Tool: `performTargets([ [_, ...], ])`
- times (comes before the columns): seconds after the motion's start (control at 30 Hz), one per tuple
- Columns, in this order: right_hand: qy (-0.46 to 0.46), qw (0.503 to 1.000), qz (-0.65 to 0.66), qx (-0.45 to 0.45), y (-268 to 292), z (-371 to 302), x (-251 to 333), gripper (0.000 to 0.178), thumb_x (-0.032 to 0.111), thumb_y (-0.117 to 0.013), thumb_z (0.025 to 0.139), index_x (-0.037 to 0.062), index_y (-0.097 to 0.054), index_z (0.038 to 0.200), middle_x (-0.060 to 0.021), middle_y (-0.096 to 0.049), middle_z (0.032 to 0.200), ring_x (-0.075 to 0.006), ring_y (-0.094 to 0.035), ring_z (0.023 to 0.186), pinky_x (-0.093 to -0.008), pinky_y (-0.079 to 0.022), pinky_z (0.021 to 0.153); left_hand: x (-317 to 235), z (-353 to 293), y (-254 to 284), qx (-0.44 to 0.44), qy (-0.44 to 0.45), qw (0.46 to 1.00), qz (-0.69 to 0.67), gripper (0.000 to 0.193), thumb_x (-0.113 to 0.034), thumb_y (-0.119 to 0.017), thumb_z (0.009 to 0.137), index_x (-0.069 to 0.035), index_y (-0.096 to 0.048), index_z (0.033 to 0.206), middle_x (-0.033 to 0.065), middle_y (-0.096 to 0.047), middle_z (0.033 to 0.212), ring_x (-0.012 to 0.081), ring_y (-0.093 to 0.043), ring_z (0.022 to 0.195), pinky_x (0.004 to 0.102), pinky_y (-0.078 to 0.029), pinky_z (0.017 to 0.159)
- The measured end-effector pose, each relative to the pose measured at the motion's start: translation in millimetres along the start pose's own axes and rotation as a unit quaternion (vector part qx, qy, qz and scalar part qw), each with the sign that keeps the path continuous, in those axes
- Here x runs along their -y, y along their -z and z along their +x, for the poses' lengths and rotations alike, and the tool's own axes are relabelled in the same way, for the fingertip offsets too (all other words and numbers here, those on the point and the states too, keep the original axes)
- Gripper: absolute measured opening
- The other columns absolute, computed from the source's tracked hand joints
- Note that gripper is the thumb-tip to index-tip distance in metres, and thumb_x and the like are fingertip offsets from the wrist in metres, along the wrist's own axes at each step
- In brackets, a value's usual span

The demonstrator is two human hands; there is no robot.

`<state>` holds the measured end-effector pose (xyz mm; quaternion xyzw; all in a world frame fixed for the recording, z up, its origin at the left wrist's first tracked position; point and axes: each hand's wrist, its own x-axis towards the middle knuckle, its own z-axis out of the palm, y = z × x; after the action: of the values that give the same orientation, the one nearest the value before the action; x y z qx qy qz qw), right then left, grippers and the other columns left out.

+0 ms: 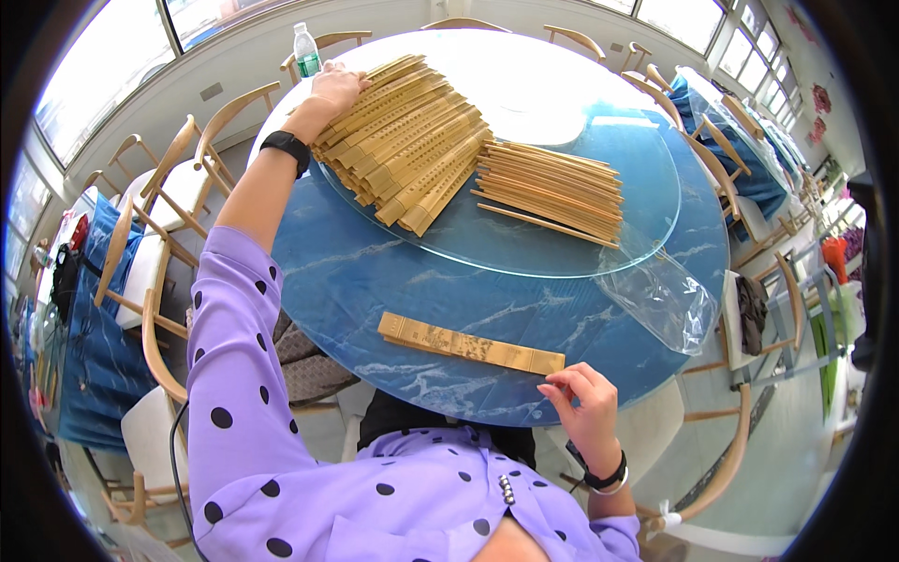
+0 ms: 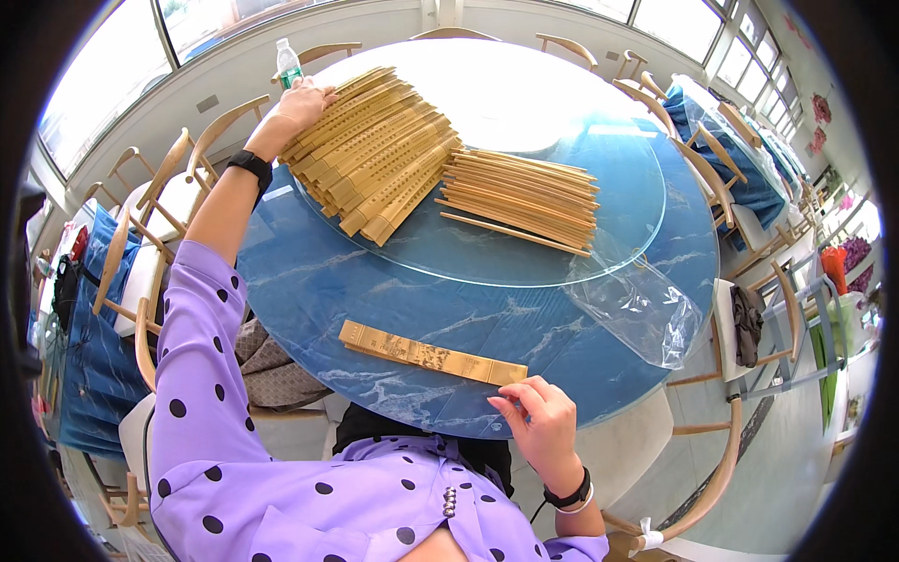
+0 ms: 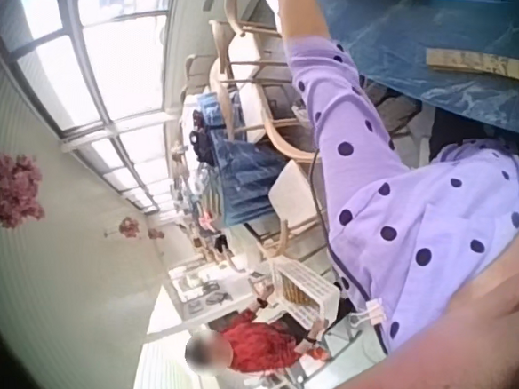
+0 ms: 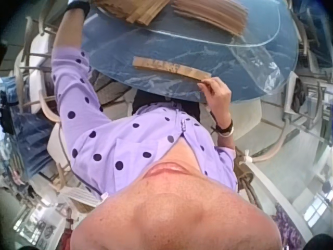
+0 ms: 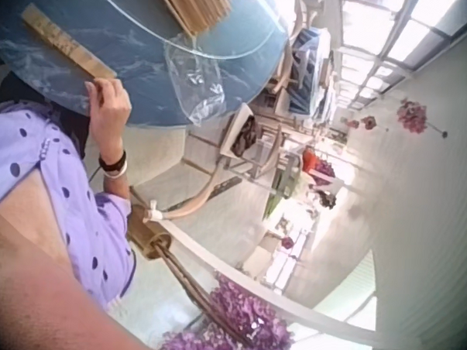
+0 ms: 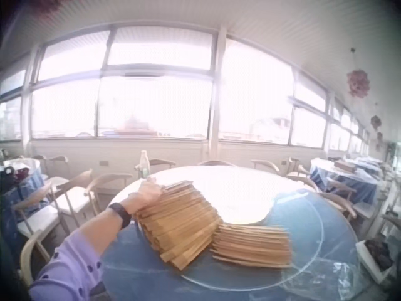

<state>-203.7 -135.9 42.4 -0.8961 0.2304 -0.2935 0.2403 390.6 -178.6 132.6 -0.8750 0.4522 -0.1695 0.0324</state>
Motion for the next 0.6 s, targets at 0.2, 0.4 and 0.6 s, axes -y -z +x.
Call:
performTargets([
  [0.2, 0.042, 0.997, -0.033, 0.057, 24.4, 46.8, -13.0, 0.016, 0.016, -0.077, 0.084, 0.0039, -0.068, 0.088, -0.0071, -0.063, 0.079, -0.0240, -0.062, 0.061, -0.0351, -0.049, 0.057, -5.0, -17.2, 2.9, -0.084, 0.001, 0.995, 0.051, 0.062, -0.052, -0.038, 0.105, -0.006, -0.054, 0.142, 0.0226, -0.053, 0.135, 0.0383, -0.047, 0.130, 0.0479, -0.034, 0.113],
  [0.4, 0.086, 0.984, -0.130, 0.092, 26.3, 124.2, -44.1, 0.021, 0.020, -0.074, 0.088, 0.0033, -0.067, 0.099, -0.0111, -0.063, 0.095, -0.0302, -0.064, 0.089, -0.0397, -0.052, 0.076, -47.3, -137.0, 50.9, -0.193, -0.124, 0.968, -0.102, 0.052, -0.040, -0.054, 0.102, -0.005, -0.055, 0.141, 0.0146, -0.057, 0.123, 0.0307, -0.051, 0.119, 0.0431, -0.041, 0.108],
  [0.6, 0.138, 0.954, -0.258, 0.065, -10.4, 167.0, -99.1, 0.043, 0.023, -0.072, 0.089, -0.0012, -0.061, 0.123, -0.0135, -0.060, 0.120, -0.0315, -0.054, 0.115, -0.0400, -0.047, 0.100, -108.8, -311.3, 72.7, -0.123, -0.197, 0.914, -0.334, 0.038, -0.022, -0.069, 0.092, 0.000, -0.064, 0.123, 0.0140, -0.061, 0.114, 0.0318, -0.057, 0.108, 0.0423, -0.047, 0.098],
])
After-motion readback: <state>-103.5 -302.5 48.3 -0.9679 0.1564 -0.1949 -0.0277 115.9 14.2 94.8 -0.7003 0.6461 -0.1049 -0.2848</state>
